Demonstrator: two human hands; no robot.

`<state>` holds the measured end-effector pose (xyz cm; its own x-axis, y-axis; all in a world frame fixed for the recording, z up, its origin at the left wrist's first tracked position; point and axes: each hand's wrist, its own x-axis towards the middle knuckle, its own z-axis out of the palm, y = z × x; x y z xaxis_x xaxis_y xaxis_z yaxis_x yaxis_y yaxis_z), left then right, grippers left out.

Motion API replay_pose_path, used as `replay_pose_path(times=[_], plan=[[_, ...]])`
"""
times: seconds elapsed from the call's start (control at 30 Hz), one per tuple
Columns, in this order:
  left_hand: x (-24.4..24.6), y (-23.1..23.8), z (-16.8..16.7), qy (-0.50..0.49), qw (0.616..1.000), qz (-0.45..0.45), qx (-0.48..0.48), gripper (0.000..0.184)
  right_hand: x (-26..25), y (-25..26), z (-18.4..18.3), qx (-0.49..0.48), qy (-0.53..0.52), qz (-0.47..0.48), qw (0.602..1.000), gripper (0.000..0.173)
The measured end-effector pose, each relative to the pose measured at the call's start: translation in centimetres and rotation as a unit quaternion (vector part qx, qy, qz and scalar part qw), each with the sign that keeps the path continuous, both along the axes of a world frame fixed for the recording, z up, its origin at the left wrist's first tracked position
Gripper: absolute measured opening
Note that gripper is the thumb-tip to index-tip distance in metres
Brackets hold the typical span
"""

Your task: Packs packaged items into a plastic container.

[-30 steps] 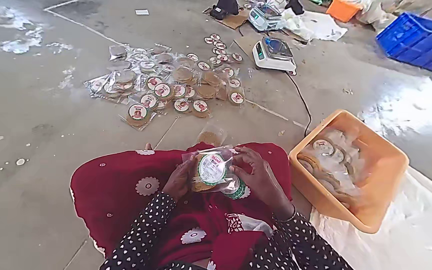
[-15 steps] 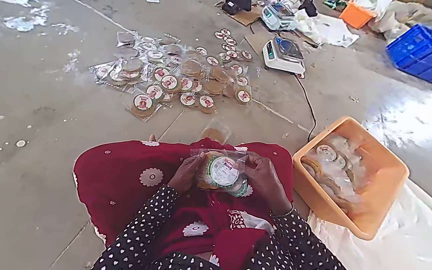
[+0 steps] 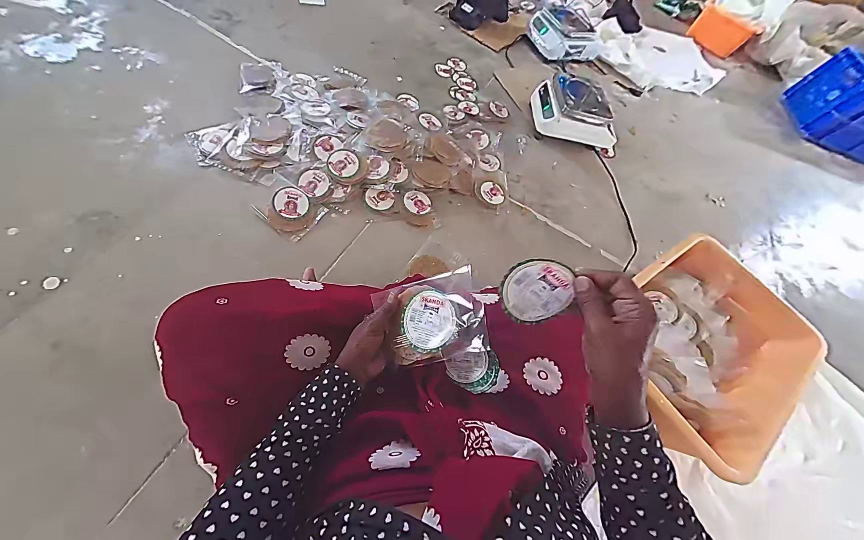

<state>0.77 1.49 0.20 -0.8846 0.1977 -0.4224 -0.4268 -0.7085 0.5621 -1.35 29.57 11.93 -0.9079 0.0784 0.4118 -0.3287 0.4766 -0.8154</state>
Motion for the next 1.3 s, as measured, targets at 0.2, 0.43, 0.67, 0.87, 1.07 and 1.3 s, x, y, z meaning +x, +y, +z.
replay_pose_path(times=[0.2, 0.43, 0.67, 0.87, 1.07, 1.3], plan=[[0.1, 0.0, 0.2, 0.000, 1.000, 0.017, -0.010, 0.045, 0.7, 2.1, -0.9, 0.173, -0.054, 0.011, 0.983, 0.023], [0.1, 0.0, -0.3, 0.029, 0.999, 0.017, -0.017, 0.044, 2.6, 0.5, -4.8, 0.175, -0.126, 0.059, 0.975, 0.033], [0.3, 0.4, -0.5, 0.060, 0.996, 0.010, -0.061, 0.040, 2.7, -4.8, -4.3, -0.056, -0.246, 0.142, 0.957, 0.050], [0.4, 0.2, -0.9, 0.089, 0.994, 0.012, -0.058, 0.037, 2.1, -5.4, -5.2, -0.041, -0.273, 0.115, 0.954, 0.053], [0.1, 0.1, -2.5, 0.105, 0.993, -0.008, -0.050, 0.039, 1.9, -4.6, -5.4, -0.049, -0.287, 0.103, 0.951, 0.036], [0.6, 0.3, -0.5, 0.114, 0.985, -0.025, -0.129, 0.042, 1.9, -5.5, -5.0, 0.000, -0.208, 0.113, 0.972, 0.016]])
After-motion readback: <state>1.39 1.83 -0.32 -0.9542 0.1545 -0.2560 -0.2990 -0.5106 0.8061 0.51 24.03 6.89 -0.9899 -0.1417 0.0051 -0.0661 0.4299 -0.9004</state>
